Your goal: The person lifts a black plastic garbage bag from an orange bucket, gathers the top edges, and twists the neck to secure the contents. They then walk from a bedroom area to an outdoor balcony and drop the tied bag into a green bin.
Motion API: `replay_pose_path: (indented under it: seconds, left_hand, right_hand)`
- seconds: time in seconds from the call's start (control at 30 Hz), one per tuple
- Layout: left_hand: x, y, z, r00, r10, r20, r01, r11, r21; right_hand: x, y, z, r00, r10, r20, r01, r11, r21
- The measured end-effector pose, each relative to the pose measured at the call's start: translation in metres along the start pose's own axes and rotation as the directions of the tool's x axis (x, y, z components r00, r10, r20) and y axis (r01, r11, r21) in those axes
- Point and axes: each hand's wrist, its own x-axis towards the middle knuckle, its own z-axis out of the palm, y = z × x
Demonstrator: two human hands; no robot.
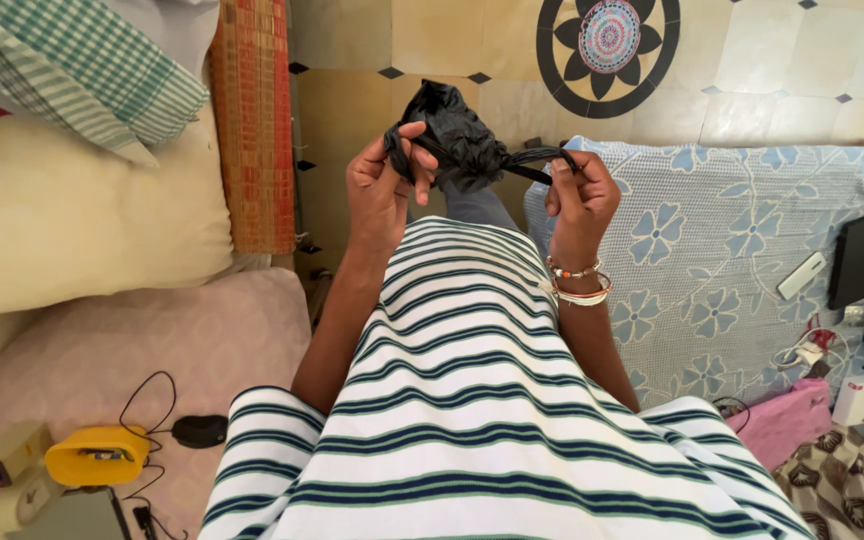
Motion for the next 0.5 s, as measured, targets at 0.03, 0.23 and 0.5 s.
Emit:
replay_pose_path:
  seconds: [0.03,0.23,0.5]
  left_hand:
    - [0.004,-0.001,0.002,1.000,-0.001,-0.001,0.001,1.000,0.003]
    - [0.032,-0.010,0.012,1.000,0.023,0.014,-0.023,1.000,0.014]
    - [0.080,-0.020,0.043,0.999,0.052,0.002,-0.052,0.998,0.026]
  right_hand:
    - [0.005,0.001,0.000,1.000,-0.002,-0.004,0.002,1.000,0.006]
    - [0.040,0.002,-0.008,1.000,-0.006,0.025,0.006,1.000,-0.018]
    - [0.098,-0.006,-0.019,0.992,-0.035,0.121,0.042,0.998,-0.056]
